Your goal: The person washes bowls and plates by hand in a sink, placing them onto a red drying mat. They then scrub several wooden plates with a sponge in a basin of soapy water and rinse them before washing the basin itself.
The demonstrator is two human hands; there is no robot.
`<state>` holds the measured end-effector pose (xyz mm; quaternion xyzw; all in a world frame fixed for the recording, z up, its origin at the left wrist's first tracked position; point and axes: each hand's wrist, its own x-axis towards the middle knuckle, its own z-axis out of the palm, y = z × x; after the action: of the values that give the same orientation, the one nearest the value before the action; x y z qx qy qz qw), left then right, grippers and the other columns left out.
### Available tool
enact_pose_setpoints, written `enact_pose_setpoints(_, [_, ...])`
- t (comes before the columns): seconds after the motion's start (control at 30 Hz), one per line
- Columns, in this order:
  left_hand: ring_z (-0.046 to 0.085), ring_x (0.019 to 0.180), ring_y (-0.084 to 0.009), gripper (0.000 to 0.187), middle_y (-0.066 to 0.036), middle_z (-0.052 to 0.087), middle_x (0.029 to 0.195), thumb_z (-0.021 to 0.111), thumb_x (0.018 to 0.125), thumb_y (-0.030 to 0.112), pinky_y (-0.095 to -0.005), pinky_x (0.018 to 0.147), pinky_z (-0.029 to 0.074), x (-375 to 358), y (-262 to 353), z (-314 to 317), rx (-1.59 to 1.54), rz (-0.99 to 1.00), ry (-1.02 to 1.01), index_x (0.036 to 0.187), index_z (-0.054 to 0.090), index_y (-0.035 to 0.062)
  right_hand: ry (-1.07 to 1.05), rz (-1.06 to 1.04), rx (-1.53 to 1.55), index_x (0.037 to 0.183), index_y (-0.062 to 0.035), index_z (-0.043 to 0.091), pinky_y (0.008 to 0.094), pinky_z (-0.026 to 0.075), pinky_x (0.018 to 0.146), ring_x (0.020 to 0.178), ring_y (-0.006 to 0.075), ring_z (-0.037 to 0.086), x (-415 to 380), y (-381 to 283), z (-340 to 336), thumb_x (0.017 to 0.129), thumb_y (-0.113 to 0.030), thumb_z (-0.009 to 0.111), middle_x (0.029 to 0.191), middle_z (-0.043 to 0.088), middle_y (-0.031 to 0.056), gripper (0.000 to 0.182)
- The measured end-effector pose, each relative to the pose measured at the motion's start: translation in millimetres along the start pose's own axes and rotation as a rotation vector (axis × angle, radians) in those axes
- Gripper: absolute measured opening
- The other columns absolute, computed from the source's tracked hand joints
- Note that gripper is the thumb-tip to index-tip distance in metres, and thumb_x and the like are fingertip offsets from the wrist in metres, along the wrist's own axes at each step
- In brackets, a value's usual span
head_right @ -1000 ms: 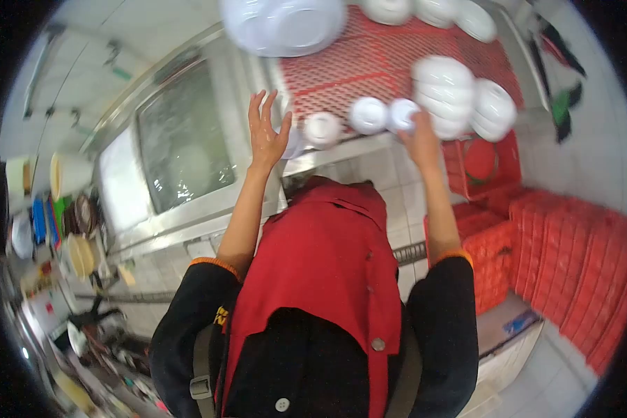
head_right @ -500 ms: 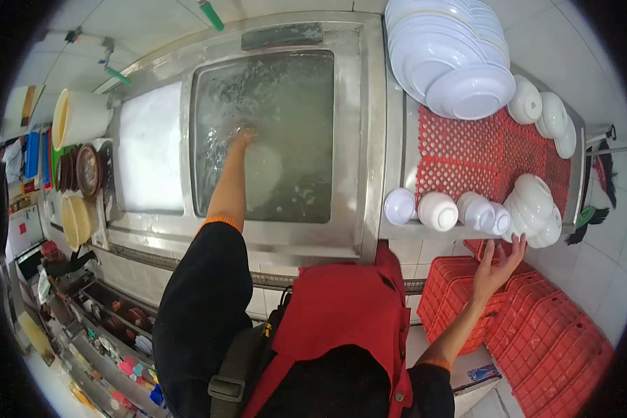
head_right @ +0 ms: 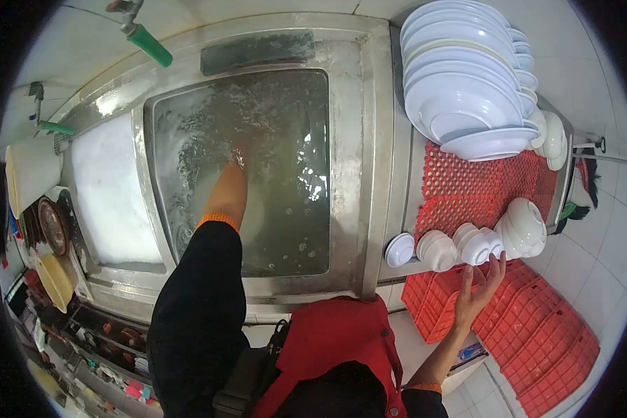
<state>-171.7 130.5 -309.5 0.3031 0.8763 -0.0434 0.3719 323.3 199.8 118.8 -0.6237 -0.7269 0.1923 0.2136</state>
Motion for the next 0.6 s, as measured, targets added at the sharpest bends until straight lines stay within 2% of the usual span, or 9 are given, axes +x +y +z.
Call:
enact_pose_setpoints(0.07, [0.048, 0.120, -0.0342, 0.059, -0.013, 0.049, 0.135, 0.051, 0.088, 0.044, -0.0486, 0.101, 0.034, -16.3, 8.7, 20.3, -0.009, 0.004, 0.007, 0.137, 0.044, 0.0117, -0.022, 0.033, 0.034, 0.136, -0.0051, 0.037, 0.0394, 0.046, 0.092, 0.128, 0.0277, 0.039, -3.5, 1.8, 1.4, 0.090, -0.009, 0.061, 0.149, 0.026, 0.0124, 0.052])
enact_pose_setpoints(0.2, [0.051, 0.117, -0.0334, 0.058, -0.012, 0.051, 0.133, 0.051, 0.088, 0.044, -0.0485, 0.099, 0.037, -54.3, 0.3, 29.7, -0.136, 0.089, -0.024, 0.136, 0.045, 0.0113, 0.012, 0.013, 0.054, 0.132, -0.0012, 0.041, 0.0374, 0.051, 0.088, 0.127, 0.0281, 0.040, -9.9, -1.0, 1.7, 0.089, -0.008, 0.060, 0.147, 0.026, 0.0161, 0.047])
enact_pose_setpoints(0.3, [0.054, 0.115, -0.0328, 0.058, -0.012, 0.053, 0.131, 0.051, 0.088, 0.044, -0.0483, 0.098, 0.039, -72.8, -0.9, -3.8, -0.684, 0.204, -0.065, 0.136, 0.046, 0.0111, -0.005, -0.024, 0.142, 0.130, -0.0011, 0.043, 0.0362, 0.049, 0.089, 0.126, 0.0267, 0.042, -10.4, -2.1, 12.5, 0.088, -0.004, 0.059, 0.147, 0.028, 0.0151, 0.045])
enact_pose_setpoints(0.37, [0.057, 0.111, -0.0333, 0.059, -0.012, 0.054, 0.131, 0.051, 0.088, 0.045, -0.0502, 0.094, 0.043, -79.4, 11.3, -38.9, -1.463, 0.287, -0.187, 0.136, 0.046, 0.0115, -0.061, -0.104, 0.167, 0.127, -0.0010, 0.046, 0.0356, 0.048, 0.091, 0.125, 0.0250, 0.043, -6.5, -5.3, 31.8, 0.087, 0.000, 0.059, 0.146, 0.031, 0.0139, 0.042])
enact_pose_setpoints(0.4, [0.058, 0.110, -0.0350, 0.061, -0.014, 0.052, 0.133, 0.051, 0.088, 0.047, -0.0528, 0.092, 0.044, -82.0, 17.7, -62.3, -1.598, 0.262, -0.418, 0.137, 0.044, 0.0119, -0.116, -0.120, 0.175, 0.125, -0.0011, 0.048, 0.0344, 0.048, 0.090, 0.123, 0.0245, 0.045, -3.3, -20.8, 45.7, 0.086, 0.002, 0.058, 0.143, 0.035, 0.0137, 0.041])
enact_pose_setpoints(0.43, [0.058, 0.108, -0.0367, 0.063, -0.016, 0.050, 0.134, 0.051, 0.087, 0.049, -0.0554, 0.090, 0.045, -90.0, 21.3, -87.0, -1.719, 0.232, -0.654, 0.138, 0.042, 0.0123, -0.174, -0.137, 0.185, 0.123, -0.0012, 0.049, 0.0333, 0.048, 0.089, 0.121, 0.0240, 0.046, -0.1, -42.5, 63.4, 0.084, 0.004, 0.058, 0.140, 0.039, 0.0135, 0.040])
enact_pose_setpoints(0.47, [0.058, 0.109, -0.0364, 0.063, -0.017, 0.049, 0.134, 0.047, 0.089, 0.050, -0.0542, 0.089, 0.047, -112.8, 26.3, -114.8, -1.767, 0.356, -0.753, 0.138, 0.042, 0.0111, -0.251, -0.185, 0.270, 0.122, -0.0029, 0.051, 0.0330, 0.048, 0.088, 0.117, 0.0239, 0.050, 4.5, -62.9, 82.4, 0.083, 0.003, 0.060, 0.136, 0.045, 0.0141, 0.041])
enact_pose_setpoints(0.53, [0.057, 0.112, -0.0359, 0.063, -0.020, 0.048, 0.134, 0.041, 0.092, 0.052, -0.0520, 0.087, 0.051, -165.0, 40.9, -163.7, -1.837, 0.619, -0.950, 0.138, 0.040, 0.0085, -0.397, -0.312, 0.337, 0.120, -0.0034, 0.053, 0.0380, 0.043, 0.095, 0.122, 0.0312, 0.047, 13.2, -108.3, 118.1, 0.081, -0.007, 0.066, 0.133, 0.047, 0.0163, 0.042])
enact_pose_setpoints(0.6, [0.057, 0.111, -0.0363, 0.060, -0.020, 0.052, 0.129, 0.044, 0.091, 0.051, -0.0527, 0.090, 0.049, -190.3, 46.0, -183.5, -1.841, 0.674, -1.004, 0.135, 0.044, 0.0104, -0.431, -0.588, 0.354, 0.125, -0.0073, 0.051, 0.0412, 0.040, 0.099, 0.123, 0.0358, 0.045, 20.7, -143.9, 161.1, 0.081, -0.011, 0.067, 0.134, 0.045, 0.0168, 0.047])
